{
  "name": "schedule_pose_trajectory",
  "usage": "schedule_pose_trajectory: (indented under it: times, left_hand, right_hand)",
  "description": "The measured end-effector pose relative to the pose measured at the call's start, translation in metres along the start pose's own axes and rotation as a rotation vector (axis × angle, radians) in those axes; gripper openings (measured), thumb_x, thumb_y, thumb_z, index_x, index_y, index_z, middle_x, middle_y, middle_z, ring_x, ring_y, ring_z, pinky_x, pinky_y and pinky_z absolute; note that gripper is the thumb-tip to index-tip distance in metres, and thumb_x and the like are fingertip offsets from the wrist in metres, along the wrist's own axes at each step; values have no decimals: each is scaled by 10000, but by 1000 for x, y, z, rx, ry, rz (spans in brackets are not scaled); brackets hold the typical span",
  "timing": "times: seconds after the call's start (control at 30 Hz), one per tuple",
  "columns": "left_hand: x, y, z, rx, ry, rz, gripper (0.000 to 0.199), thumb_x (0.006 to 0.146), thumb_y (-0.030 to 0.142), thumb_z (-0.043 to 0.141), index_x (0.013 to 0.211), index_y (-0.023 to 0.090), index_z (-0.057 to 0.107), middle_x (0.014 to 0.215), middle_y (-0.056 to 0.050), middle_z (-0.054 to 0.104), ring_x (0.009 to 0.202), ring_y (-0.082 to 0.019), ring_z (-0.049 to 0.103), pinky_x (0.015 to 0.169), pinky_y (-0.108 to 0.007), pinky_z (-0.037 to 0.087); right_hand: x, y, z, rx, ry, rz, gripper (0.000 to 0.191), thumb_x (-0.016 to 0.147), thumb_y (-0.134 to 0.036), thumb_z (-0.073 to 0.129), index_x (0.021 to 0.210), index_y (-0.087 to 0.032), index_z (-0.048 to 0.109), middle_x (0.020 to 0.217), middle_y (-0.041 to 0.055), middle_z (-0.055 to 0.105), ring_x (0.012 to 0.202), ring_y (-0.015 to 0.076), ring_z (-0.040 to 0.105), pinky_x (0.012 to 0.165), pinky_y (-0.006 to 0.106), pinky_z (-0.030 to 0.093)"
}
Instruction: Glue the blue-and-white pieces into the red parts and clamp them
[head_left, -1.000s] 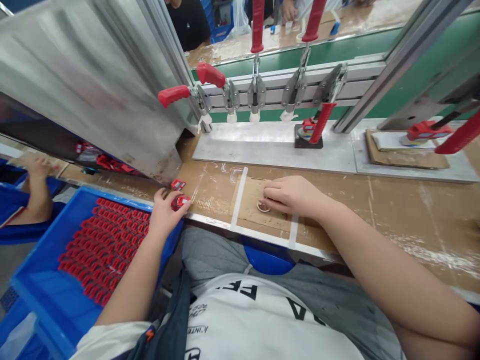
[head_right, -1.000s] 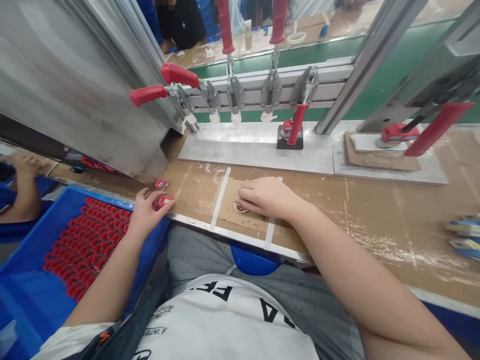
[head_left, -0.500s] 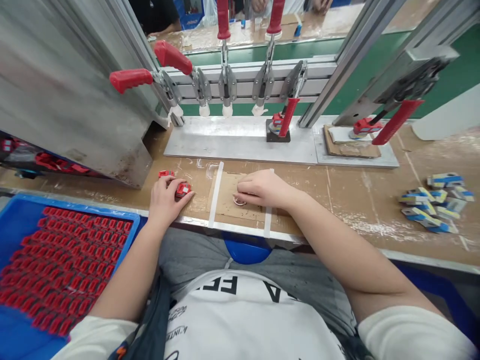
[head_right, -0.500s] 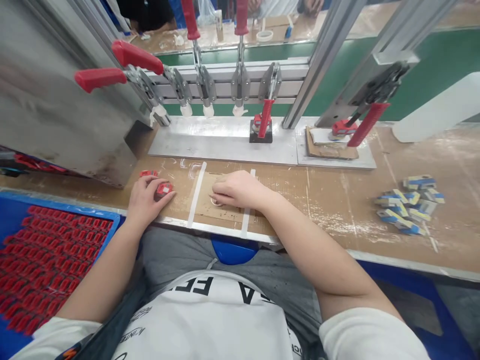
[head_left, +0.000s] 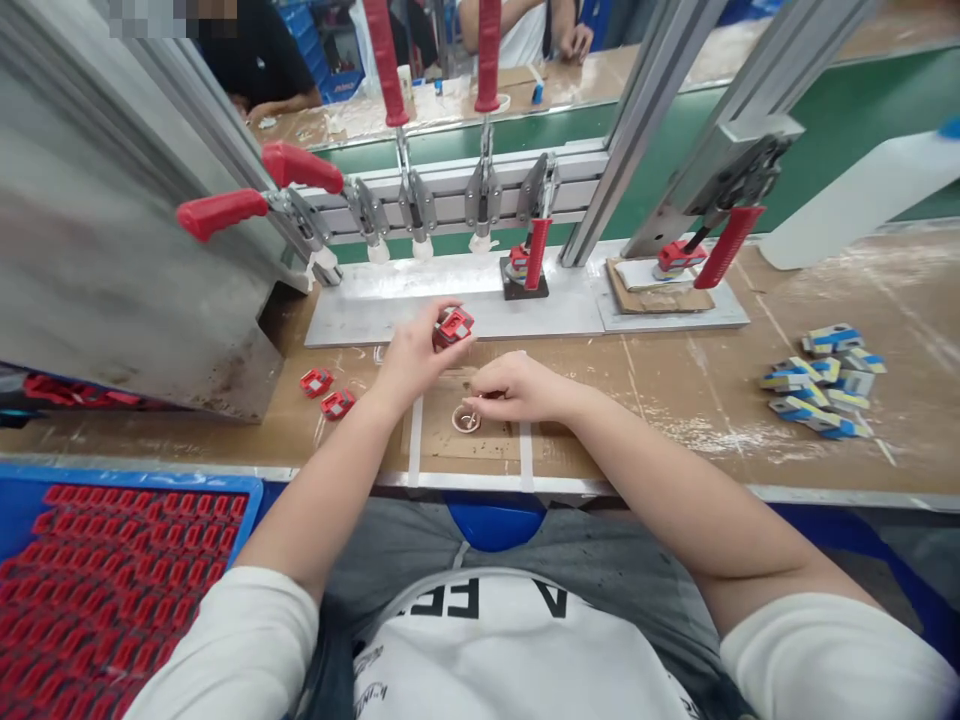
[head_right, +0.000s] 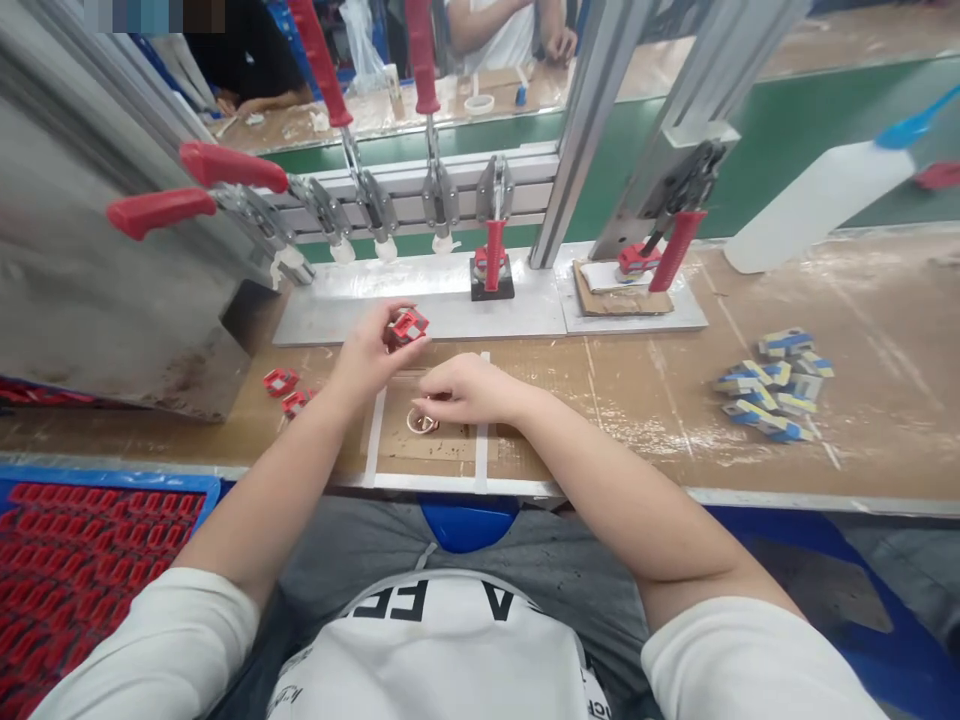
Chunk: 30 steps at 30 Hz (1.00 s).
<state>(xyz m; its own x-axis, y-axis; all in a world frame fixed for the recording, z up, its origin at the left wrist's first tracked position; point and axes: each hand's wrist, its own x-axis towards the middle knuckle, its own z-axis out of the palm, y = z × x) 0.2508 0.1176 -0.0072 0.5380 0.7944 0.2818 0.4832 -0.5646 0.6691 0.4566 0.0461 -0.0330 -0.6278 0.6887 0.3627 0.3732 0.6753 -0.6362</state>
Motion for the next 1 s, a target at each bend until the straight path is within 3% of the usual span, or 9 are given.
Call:
schedule_pose_trajectory:
  times: [0.07,0.13,0.2,0.3,0.37,0.53,0.73,1.0]
  left_hand:
    - [15,-4,16,-74,-54,-25,475,898,345,782,1339,203,681,1099,-48,778,839,-174,712,832,-301,561]
    - [21,-10,27,-105,-122,-38,441,857,315,792,1278,196,737,1094,-50,799,914,-199,734,877,-315,567]
    - [21,-17,31,-122,-195,-55,430,830,322,799,1241,198,778,1074,-48,815,950,-220,746,883,-324,576]
    - [18,-23,30,-185,-281,-117,457,823,397,802,1235,198,797,973,-35,817,800,-205,742,747,-305,583]
    - [18,-22,28,-212,-311,-151,467,821,420,802,1234,200,801,894,-18,804,687,-181,714,660,-284,561]
    - [21,-17,27,-171,-334,-175,459,805,404,803,1218,204,813,754,14,759,603,-171,686,607,-270,529]
    - [21,-17,29,-154,-323,-142,427,808,405,794,1185,207,822,748,24,747,607,-161,673,613,-264,513]
    - [22,-13,28,-149,-325,-146,429,811,398,788,1194,206,821,713,26,737,579,-155,655,602,-261,512]
  right_hand:
    - [-1,4,-1,54,14,14,456,1024,-364,572,647,-218,362,579,-64,369,556,94,317,592,266,264]
    - [-2,10,-4,129,106,17,469,1014,-374,578,633,-221,351,564,-69,347,543,92,300,569,263,259]
    - [-4,16,-8,198,301,44,460,1004,-381,577,624,-224,370,563,-66,356,539,93,314,558,261,271]
    - [-4,24,-15,202,663,193,440,993,-392,585,627,-222,409,581,-53,385,558,100,339,571,269,289]
    - [-3,28,-17,167,801,290,459,987,-420,595,623,-224,396,583,-51,367,575,105,324,580,277,286]
    - [2,36,-14,136,779,366,493,989,-510,593,639,-228,390,596,-48,349,600,113,313,595,281,290]
    - [4,39,-11,136,736,386,529,1003,-558,587,644,-228,383,607,-49,336,611,113,304,601,285,281]
    - [2,40,-12,134,684,386,492,1004,-512,581,649,-224,402,605,-48,343,612,114,310,606,288,280]
